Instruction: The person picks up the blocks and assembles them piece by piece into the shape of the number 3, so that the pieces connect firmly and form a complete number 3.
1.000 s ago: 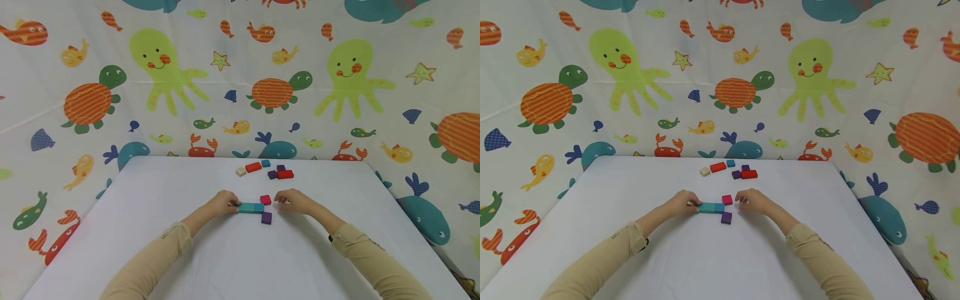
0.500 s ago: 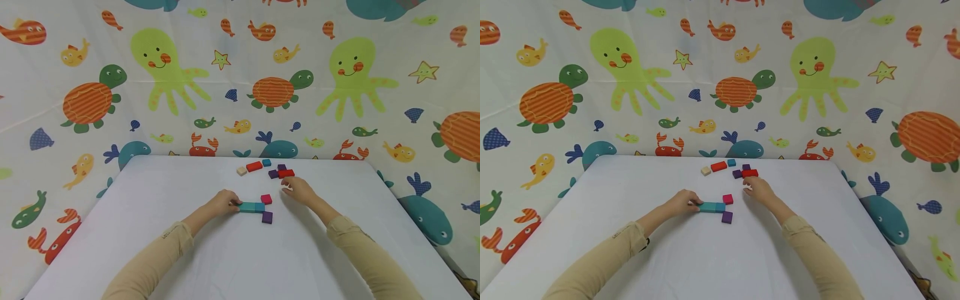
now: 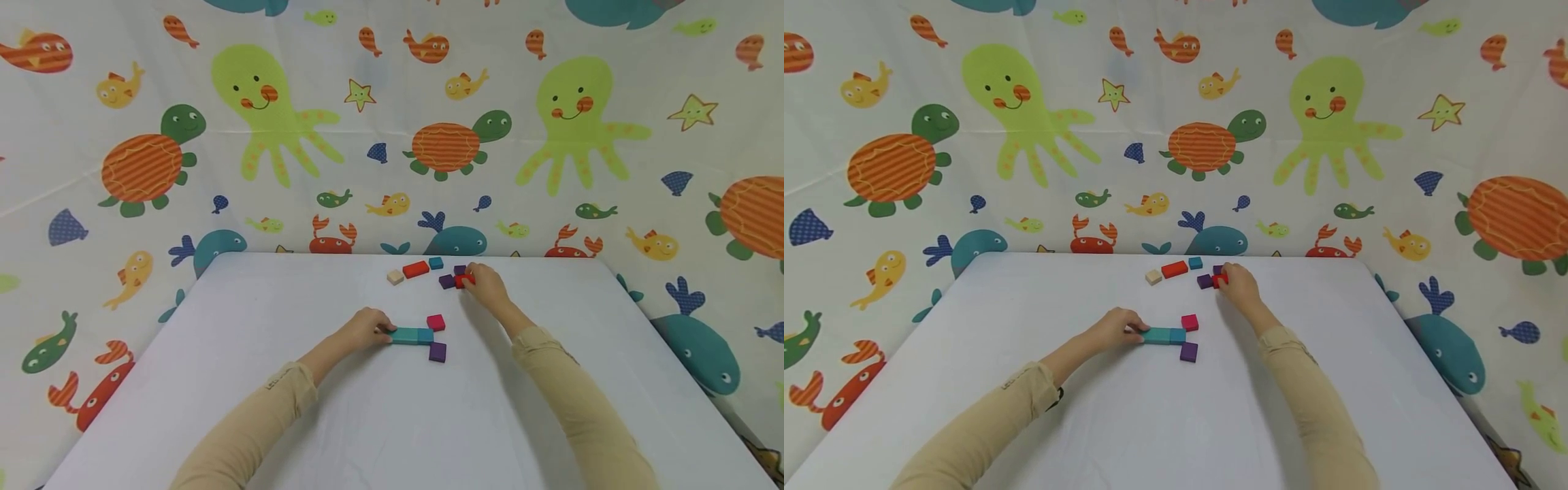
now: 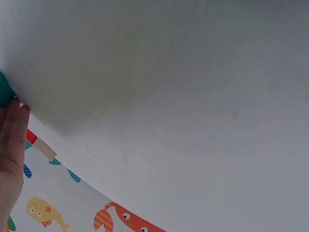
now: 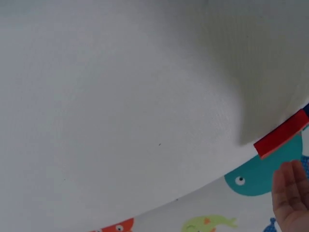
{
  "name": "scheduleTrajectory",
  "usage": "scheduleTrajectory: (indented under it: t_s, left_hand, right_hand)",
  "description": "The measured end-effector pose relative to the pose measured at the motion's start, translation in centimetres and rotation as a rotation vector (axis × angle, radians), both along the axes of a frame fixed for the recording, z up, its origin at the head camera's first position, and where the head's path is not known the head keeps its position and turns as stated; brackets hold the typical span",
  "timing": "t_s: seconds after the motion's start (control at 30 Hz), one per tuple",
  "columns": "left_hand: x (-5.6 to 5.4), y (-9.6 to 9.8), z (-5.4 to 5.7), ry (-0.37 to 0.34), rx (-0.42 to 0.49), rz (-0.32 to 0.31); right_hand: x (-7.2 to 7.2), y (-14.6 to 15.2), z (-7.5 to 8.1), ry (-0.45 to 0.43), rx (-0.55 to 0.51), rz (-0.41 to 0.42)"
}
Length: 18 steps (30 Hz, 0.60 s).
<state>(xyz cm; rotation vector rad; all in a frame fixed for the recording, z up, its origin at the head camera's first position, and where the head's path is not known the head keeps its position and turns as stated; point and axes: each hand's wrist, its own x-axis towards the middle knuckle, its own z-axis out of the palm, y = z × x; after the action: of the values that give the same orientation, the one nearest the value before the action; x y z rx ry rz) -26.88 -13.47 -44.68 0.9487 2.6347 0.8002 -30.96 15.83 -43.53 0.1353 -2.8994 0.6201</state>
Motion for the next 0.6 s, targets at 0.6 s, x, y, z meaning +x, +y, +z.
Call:
scheduleTrajectory:
  t_s: [0.6]
  left_hand:
    - [-0.2, 0.3, 0.2, -0.024, -0.03, -0.012]
  right_hand:
    - [-3.4, -0.9, -1.4, -0.074, 0.037, -0.18]
